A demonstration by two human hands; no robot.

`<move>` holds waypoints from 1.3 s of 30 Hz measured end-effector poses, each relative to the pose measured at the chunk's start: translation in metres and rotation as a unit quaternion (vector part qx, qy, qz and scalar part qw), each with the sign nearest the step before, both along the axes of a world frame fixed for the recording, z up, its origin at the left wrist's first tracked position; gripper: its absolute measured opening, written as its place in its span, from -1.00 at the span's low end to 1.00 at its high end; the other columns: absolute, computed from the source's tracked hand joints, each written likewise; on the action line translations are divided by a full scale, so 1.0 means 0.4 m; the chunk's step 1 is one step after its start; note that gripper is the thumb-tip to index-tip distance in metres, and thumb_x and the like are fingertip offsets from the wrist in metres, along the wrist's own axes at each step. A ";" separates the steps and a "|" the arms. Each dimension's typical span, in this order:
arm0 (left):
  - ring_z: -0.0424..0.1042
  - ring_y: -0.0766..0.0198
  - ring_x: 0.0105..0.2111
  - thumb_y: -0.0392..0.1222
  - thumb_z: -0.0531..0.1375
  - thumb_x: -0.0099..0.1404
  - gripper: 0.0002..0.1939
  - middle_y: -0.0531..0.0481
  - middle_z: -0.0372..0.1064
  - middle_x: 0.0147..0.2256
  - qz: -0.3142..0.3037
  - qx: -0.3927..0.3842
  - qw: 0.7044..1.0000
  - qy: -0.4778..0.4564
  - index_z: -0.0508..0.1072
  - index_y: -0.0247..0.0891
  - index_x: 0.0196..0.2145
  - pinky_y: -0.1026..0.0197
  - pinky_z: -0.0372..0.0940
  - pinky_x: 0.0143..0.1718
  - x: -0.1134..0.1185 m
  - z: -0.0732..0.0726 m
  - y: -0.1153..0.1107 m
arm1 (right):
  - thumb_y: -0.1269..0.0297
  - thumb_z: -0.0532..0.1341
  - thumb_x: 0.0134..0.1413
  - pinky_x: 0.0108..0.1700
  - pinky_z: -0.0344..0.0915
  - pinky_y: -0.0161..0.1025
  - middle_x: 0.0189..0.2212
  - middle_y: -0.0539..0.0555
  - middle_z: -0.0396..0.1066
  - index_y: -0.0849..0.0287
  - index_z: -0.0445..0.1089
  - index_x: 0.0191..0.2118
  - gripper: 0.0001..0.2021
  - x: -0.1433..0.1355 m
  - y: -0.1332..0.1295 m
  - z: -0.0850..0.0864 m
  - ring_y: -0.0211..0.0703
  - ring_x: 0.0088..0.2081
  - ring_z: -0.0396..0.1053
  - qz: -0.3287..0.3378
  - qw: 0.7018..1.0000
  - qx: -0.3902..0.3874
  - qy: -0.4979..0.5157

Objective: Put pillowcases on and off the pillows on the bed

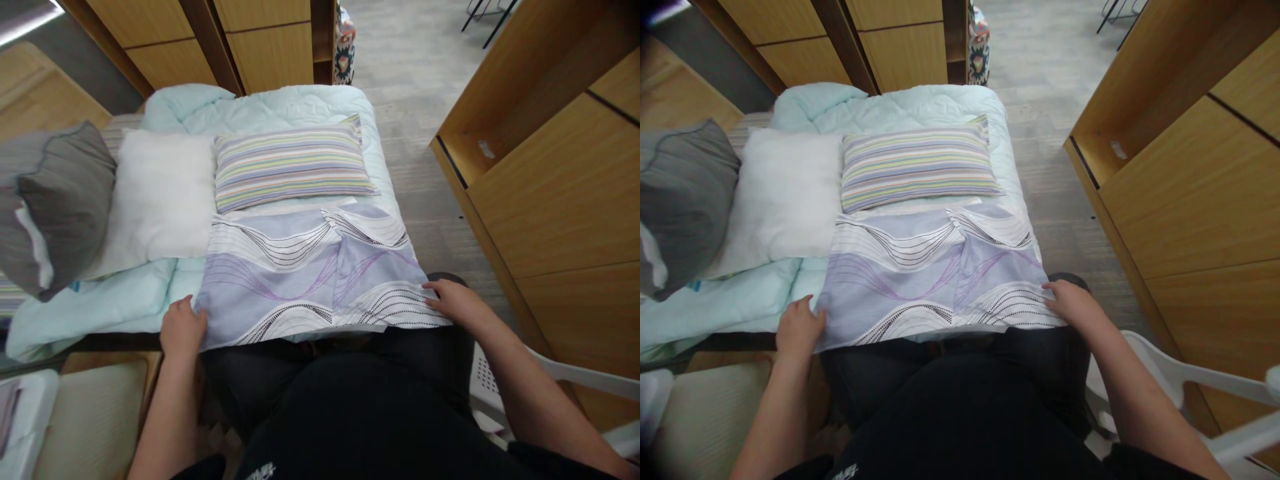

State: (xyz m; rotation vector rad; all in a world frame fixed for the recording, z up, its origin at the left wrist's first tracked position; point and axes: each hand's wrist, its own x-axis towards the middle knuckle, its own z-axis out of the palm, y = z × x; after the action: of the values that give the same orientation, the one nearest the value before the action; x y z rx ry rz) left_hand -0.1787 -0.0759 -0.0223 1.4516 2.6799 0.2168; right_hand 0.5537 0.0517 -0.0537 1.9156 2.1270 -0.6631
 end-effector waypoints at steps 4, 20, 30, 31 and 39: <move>0.30 -0.29 0.30 -0.05 0.16 0.50 -0.53 -0.48 0.33 0.31 -0.203 0.060 0.977 -0.012 0.50 -0.37 0.22 -0.25 0.19 0.35 0.263 -0.042 0.099 | 0.13 0.23 0.29 0.07 0.41 0.15 0.01 0.46 0.54 0.22 0.60 0.13 -0.58 -0.127 -0.003 0.024 0.34 -0.02 0.54 0.029 0.993 0.091 -0.066; 0.00 -0.07 0.54 0.01 0.13 0.57 -0.40 -0.23 0.13 0.50 -0.487 0.001 0.868 -0.093 0.33 -0.20 0.46 -0.23 -0.10 0.53 0.674 -0.333 0.115 | 0.00 0.13 0.47 0.36 0.24 0.01 0.38 0.29 0.35 0.15 0.43 0.33 -0.49 -0.519 -0.076 -0.115 0.17 0.34 0.33 0.127 0.982 0.067 0.124; 0.21 -0.10 0.43 -0.12 0.18 0.56 -0.68 -0.15 0.39 0.34 -0.547 -0.022 0.832 -0.090 0.60 -0.15 0.16 -0.29 0.05 0.46 0.693 -0.307 0.095 | -0.09 0.03 0.48 0.00 0.35 -0.10 -0.11 0.42 0.61 0.32 0.61 -0.06 -0.42 -0.627 0.195 -0.078 0.15 -0.05 0.54 0.060 0.996 0.054 0.032; 0.18 -0.09 0.46 -0.12 0.18 0.56 -0.68 -0.13 0.38 0.36 -0.548 -0.024 0.829 -0.109 0.60 -0.13 0.16 -0.30 0.02 0.48 0.687 -0.310 0.080 | -0.03 0.04 0.48 -0.01 0.35 -0.11 -0.11 0.41 0.61 0.32 0.61 -0.06 -0.46 -0.637 0.199 -0.079 0.14 -0.06 0.54 0.066 0.996 0.056 0.031; 0.23 -0.03 0.45 -0.21 0.27 0.44 -0.78 -0.20 0.57 0.13 -0.406 -0.032 0.843 -0.352 0.62 -0.21 0.01 -0.16 0.08 0.47 0.673 -0.351 -0.036 | 0.15 0.03 0.51 0.03 0.31 -0.19 -0.02 0.23 0.57 0.17 0.53 -0.01 -0.66 -0.674 0.127 -0.099 0.01 -0.01 0.49 0.155 0.981 0.090 0.074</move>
State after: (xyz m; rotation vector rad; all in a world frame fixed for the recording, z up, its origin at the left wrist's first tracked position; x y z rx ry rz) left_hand 0.0904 -0.0902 -0.1626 1.8554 1.3561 0.4614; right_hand 0.2842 0.1024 -0.0934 1.6033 2.5846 -0.5800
